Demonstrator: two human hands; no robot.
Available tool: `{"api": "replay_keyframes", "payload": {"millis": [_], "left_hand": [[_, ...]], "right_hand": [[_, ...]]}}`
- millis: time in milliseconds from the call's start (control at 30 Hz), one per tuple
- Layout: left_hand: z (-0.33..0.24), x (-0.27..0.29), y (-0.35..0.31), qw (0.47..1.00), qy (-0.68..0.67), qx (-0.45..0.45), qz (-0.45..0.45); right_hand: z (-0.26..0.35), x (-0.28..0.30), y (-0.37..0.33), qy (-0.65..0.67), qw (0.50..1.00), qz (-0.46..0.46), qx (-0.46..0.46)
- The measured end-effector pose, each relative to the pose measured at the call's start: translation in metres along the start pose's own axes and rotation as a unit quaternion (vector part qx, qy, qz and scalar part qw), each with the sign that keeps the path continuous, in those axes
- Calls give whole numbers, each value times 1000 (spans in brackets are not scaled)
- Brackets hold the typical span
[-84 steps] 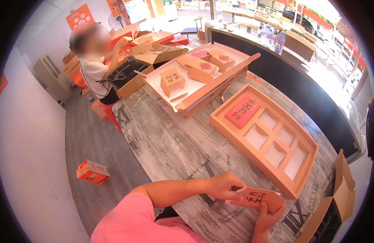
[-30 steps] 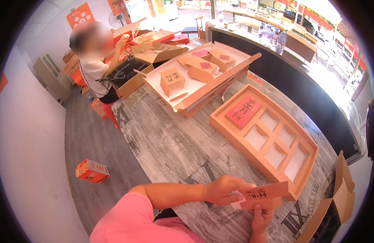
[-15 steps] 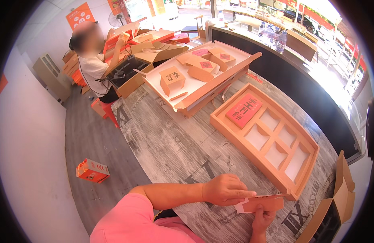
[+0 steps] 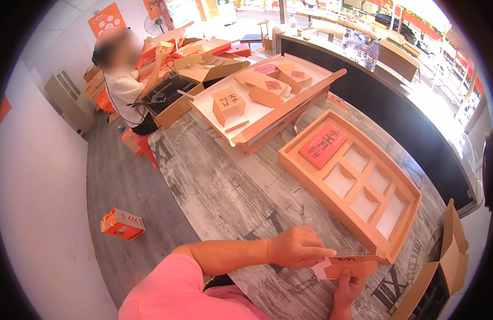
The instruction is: The person assembles a flat-packed cardboard box by folding and tucking its flaps into place. They then place a smaller pre-folded box with a red label into a compartment of a larger tray and continue folding the tray's side flaps.
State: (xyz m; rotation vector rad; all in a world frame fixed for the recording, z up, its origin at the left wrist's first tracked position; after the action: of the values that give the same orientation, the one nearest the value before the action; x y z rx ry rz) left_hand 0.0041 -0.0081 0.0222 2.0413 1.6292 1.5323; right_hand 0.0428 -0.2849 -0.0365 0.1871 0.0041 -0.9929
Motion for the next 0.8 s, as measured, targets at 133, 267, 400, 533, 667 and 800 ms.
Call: {"api": "replay_keyframes", "payload": {"millis": [133, 267, 400, 533, 667, 800], "left_hand": [[-1, -1, 1, 1000, -17, 21, -4], [3, -3, -2, 997, -36, 61, -7], [4, -1, 0, 994, -73, 78, 5], [6, -2, -1, 991, -101, 86, 5], [6, -2, -1, 991, -105, 84, -4], [7, -2, -1, 991, -108, 84, -2]], "right_hand": [[3, -2, 2, -5, 1000, 3, 3], [3, -3, 2, -14, 1000, 6, 7], [0, 1, 1, -13, 1000, 10, 2], [5, -2, 5, -15, 1000, 13, 7], [6, -1, 4, -14, 1000, 14, -2], [4, 0, 5, -10, 1000, 18, 6]]}}
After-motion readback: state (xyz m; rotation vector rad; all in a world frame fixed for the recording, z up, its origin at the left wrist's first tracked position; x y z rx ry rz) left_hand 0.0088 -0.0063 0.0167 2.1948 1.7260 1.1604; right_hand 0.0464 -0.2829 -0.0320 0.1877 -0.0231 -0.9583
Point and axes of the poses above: each hand's wrist, its own y-axis towards the middle knuckle, its own x-axis out of the back of the hand, z = x × y, the point moved 1 cm from there along y, towards the middle knuckle, and after that the axes turned 15 degrees about z, right-handed, at the moved point
